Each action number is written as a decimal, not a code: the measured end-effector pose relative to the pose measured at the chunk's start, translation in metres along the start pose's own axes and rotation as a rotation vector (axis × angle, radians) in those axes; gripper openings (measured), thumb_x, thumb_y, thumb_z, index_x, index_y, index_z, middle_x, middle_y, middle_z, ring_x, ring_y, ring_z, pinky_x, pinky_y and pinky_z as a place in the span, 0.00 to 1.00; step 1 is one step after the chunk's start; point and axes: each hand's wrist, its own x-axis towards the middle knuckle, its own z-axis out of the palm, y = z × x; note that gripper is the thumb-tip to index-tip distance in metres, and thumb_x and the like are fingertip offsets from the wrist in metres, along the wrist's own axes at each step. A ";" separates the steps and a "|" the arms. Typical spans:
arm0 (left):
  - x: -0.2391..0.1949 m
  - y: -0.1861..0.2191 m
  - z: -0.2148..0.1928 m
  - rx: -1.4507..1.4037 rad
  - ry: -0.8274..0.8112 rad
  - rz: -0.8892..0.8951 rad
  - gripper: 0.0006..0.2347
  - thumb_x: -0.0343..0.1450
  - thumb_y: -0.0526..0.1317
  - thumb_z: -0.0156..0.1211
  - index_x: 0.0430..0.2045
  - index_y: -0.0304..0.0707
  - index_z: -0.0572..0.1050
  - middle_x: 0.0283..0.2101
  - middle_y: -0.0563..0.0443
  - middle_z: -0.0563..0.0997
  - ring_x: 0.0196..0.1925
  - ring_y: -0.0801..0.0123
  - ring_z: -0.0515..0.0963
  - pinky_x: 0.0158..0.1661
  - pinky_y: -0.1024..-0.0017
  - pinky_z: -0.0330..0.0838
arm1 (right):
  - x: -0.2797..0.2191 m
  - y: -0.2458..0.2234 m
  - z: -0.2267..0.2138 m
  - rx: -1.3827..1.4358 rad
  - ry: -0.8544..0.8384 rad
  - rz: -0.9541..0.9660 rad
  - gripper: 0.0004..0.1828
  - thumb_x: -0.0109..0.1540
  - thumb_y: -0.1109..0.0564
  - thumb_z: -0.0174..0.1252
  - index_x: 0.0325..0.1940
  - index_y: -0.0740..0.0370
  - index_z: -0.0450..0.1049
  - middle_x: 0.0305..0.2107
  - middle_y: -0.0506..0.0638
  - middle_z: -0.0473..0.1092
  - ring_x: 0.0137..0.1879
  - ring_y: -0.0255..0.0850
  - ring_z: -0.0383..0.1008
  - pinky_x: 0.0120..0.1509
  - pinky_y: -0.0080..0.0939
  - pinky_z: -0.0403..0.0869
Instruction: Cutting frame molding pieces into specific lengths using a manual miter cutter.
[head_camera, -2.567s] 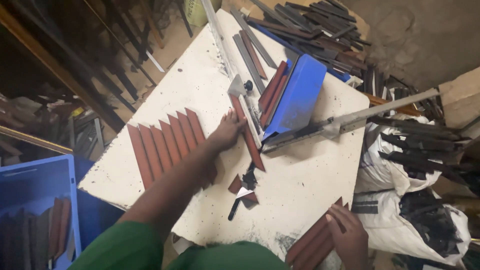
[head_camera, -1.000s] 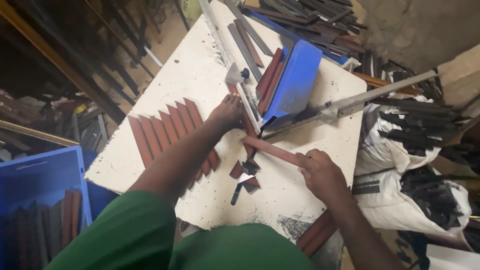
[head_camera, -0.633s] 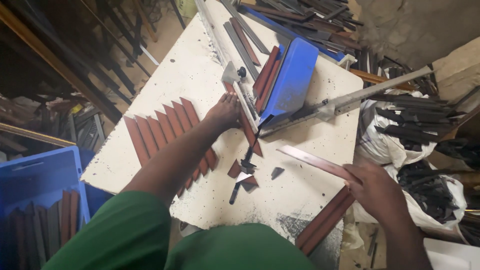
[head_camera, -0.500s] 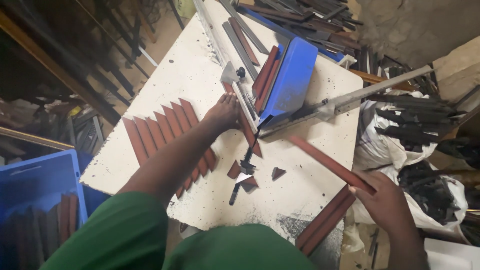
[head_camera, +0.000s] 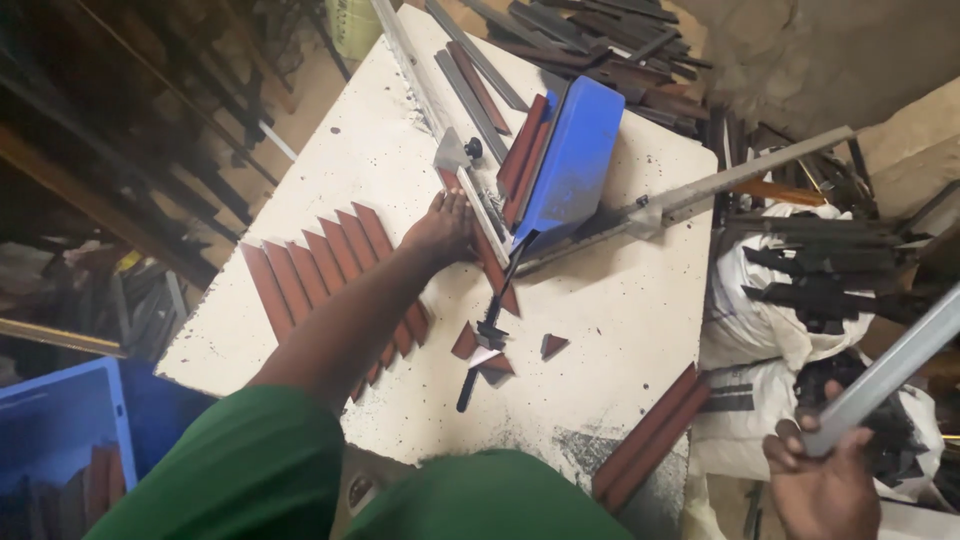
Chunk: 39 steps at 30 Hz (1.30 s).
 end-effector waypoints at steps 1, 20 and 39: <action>0.000 0.001 0.001 0.018 -0.008 -0.005 0.51 0.63 0.71 0.58 0.61 0.11 0.60 0.67 0.16 0.61 0.73 0.36 0.60 0.70 0.47 0.51 | -0.007 -0.002 -0.014 0.116 -0.007 0.026 0.30 0.74 0.46 0.62 0.74 0.58 0.61 0.48 0.51 0.63 0.51 0.45 0.63 0.54 0.48 0.65; -0.017 0.005 -0.058 -0.174 -0.022 -0.053 0.49 0.61 0.70 0.63 0.62 0.19 0.62 0.67 0.19 0.63 0.72 0.36 0.60 0.71 0.51 0.47 | 0.061 0.078 0.039 -0.498 0.022 0.105 0.32 0.60 0.58 0.68 0.67 0.68 0.70 0.49 0.54 0.74 0.54 0.47 0.73 0.63 0.47 0.70; -0.072 0.073 -0.076 -0.547 -0.142 -0.410 0.29 0.75 0.50 0.51 0.68 0.28 0.57 0.67 0.23 0.62 0.74 0.37 0.56 0.72 0.44 0.42 | 0.110 0.156 0.194 -1.445 -0.731 -0.330 0.22 0.58 0.55 0.68 0.55 0.65 0.78 0.50 0.57 0.76 0.58 0.51 0.75 0.63 0.45 0.73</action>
